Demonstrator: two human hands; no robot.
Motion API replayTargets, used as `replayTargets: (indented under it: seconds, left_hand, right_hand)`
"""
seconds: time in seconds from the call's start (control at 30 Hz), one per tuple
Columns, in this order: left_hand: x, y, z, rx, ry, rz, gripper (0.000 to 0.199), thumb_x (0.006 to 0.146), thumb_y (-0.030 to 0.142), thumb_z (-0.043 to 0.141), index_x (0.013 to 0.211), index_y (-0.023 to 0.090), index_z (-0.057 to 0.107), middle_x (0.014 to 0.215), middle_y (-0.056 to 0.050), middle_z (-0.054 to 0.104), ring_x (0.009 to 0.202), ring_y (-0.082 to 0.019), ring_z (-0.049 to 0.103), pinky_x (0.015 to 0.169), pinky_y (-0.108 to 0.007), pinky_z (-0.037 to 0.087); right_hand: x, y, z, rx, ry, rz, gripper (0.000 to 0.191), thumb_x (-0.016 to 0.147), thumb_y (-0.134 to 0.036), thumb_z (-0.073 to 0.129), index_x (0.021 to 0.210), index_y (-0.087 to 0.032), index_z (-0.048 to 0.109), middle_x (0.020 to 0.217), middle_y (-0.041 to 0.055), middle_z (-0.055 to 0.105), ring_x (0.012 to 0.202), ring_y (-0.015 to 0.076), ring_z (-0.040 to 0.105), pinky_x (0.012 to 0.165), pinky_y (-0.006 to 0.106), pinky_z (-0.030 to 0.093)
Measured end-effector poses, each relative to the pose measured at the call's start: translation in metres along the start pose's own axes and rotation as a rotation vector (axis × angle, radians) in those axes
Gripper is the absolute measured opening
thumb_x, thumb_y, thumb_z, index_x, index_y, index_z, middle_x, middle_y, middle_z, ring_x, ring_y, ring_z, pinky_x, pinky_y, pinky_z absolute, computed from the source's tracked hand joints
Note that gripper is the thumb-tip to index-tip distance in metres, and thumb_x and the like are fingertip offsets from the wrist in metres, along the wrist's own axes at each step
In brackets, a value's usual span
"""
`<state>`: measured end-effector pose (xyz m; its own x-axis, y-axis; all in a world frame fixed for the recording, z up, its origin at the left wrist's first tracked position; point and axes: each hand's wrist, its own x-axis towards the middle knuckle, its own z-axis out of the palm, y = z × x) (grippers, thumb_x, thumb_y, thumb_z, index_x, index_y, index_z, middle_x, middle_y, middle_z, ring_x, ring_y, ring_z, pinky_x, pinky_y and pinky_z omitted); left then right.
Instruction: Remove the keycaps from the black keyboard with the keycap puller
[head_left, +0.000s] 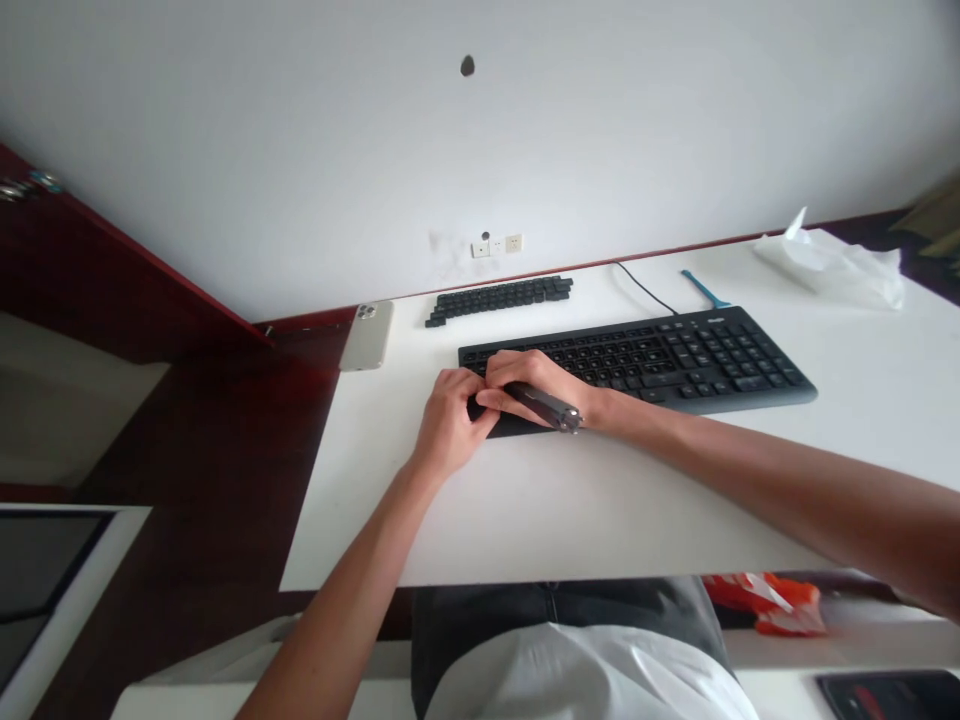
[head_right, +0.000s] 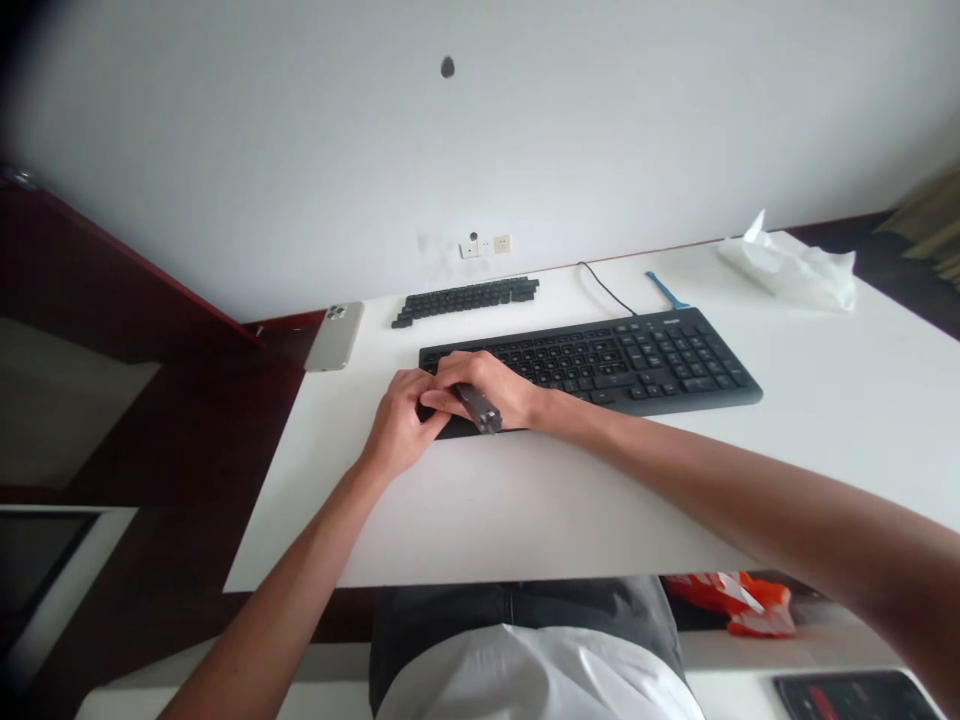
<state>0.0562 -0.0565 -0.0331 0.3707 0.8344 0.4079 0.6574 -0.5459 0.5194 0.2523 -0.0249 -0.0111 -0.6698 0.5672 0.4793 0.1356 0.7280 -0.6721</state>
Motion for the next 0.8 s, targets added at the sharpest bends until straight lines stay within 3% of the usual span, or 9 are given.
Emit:
replayTargets:
  seconds: [0.13, 0.17, 0.23, 0.3, 0.37, 0.5, 0.67, 0.8]
  left_hand:
    - [0.000, 0.000, 0.001, 0.041, -0.014, 0.001, 0.007, 0.092, 0.019, 0.067, 0.088, 0.021, 0.061, 0.089, -0.004, 0.065, 0.096, -0.026, 0.059, 0.086, -0.040, 0.052]
    - [-0.001, 0.000, 0.002, 0.054, -0.021, 0.016, 0.003, 0.094, 0.021, 0.066, 0.094, 0.020, 0.062, 0.095, -0.006, 0.066, 0.101, -0.027, 0.060, 0.090, -0.043, 0.052]
    - [-0.003, 0.000, 0.003, 0.073, -0.029, 0.048, 0.017, 0.097, 0.027, 0.062, 0.112, 0.019, 0.063, 0.119, -0.011, 0.066, 0.121, -0.031, 0.058, 0.104, -0.049, 0.049]
    - [-0.005, 0.000, 0.004, 0.091, -0.063, 0.063, 0.038, 0.101, 0.031, 0.056, 0.136, 0.017, 0.055, 0.151, -0.015, 0.052, 0.148, -0.034, 0.041, 0.120, -0.053, 0.038]
    - [-0.006, 0.000, 0.005, 0.119, -0.155, 0.056, 0.051, 0.106, 0.032, 0.046, 0.155, 0.019, 0.040, 0.170, -0.012, 0.032, 0.161, -0.032, 0.020, 0.129, -0.054, 0.026]
    - [0.000, -0.001, 0.001, 0.169, -0.344, 0.057, 0.058, 0.110, 0.033, 0.034, 0.166, 0.024, 0.024, 0.176, -0.004, 0.020, 0.164, -0.029, 0.005, 0.133, -0.056, 0.013]
    - [0.015, -0.003, -0.009, 0.175, -0.507, 0.128, 0.058, 0.111, 0.035, 0.035, 0.168, 0.027, 0.024, 0.175, 0.001, 0.018, 0.164, -0.028, -0.002, 0.134, -0.058, 0.003]
    - [0.021, -0.003, -0.013, 0.166, -0.555, 0.166, 0.058, 0.111, 0.039, 0.037, 0.167, 0.030, 0.026, 0.174, 0.003, 0.023, 0.164, -0.028, -0.001, 0.134, -0.058, 0.001]
  right_hand:
    - [0.004, -0.007, 0.002, 0.036, 0.039, -0.011, 0.043, 0.105, -0.041, 0.057, 0.069, -0.018, 0.056, 0.073, 0.0019, 0.052, 0.074, 0.0159, 0.051, 0.070, 0.029, 0.043]
    - [0.005, -0.010, 0.004, 0.056, 0.049, -0.017, 0.043, 0.106, -0.040, 0.056, 0.069, -0.018, 0.055, 0.073, 0.0021, 0.053, 0.074, 0.0161, 0.050, 0.072, 0.030, 0.044]
    - [0.006, -0.014, 0.009, 0.116, 0.073, -0.008, 0.044, 0.105, -0.040, 0.057, 0.067, -0.018, 0.053, 0.074, 0.0024, 0.055, 0.074, 0.0156, 0.050, 0.073, 0.030, 0.044]
    - [0.006, -0.018, 0.015, 0.188, 0.091, 0.038, 0.043, 0.103, -0.040, 0.060, 0.068, -0.017, 0.054, 0.074, 0.0016, 0.056, 0.070, 0.0138, 0.048, 0.068, 0.028, 0.043]
    - [0.004, -0.019, 0.020, 0.246, 0.127, 0.105, 0.041, 0.102, -0.038, 0.062, 0.068, -0.016, 0.054, 0.069, -0.0008, 0.053, 0.063, 0.0114, 0.044, 0.061, 0.026, 0.039]
    - [-0.001, -0.018, 0.024, 0.299, 0.170, 0.168, 0.043, 0.100, -0.036, 0.064, 0.064, -0.016, 0.052, 0.061, -0.0037, 0.047, 0.057, 0.0092, 0.037, 0.054, 0.024, 0.034]
    - [-0.002, -0.019, 0.024, 0.288, 0.178, 0.087, 0.037, 0.102, -0.027, 0.058, 0.067, -0.016, 0.056, 0.064, -0.0012, 0.055, 0.059, 0.0100, 0.043, 0.058, 0.024, 0.041]
    - [-0.002, -0.019, 0.025, 0.286, 0.161, 0.033, 0.041, 0.103, -0.025, 0.057, 0.063, -0.017, 0.052, 0.062, -0.0015, 0.054, 0.060, 0.0106, 0.046, 0.064, 0.025, 0.046]
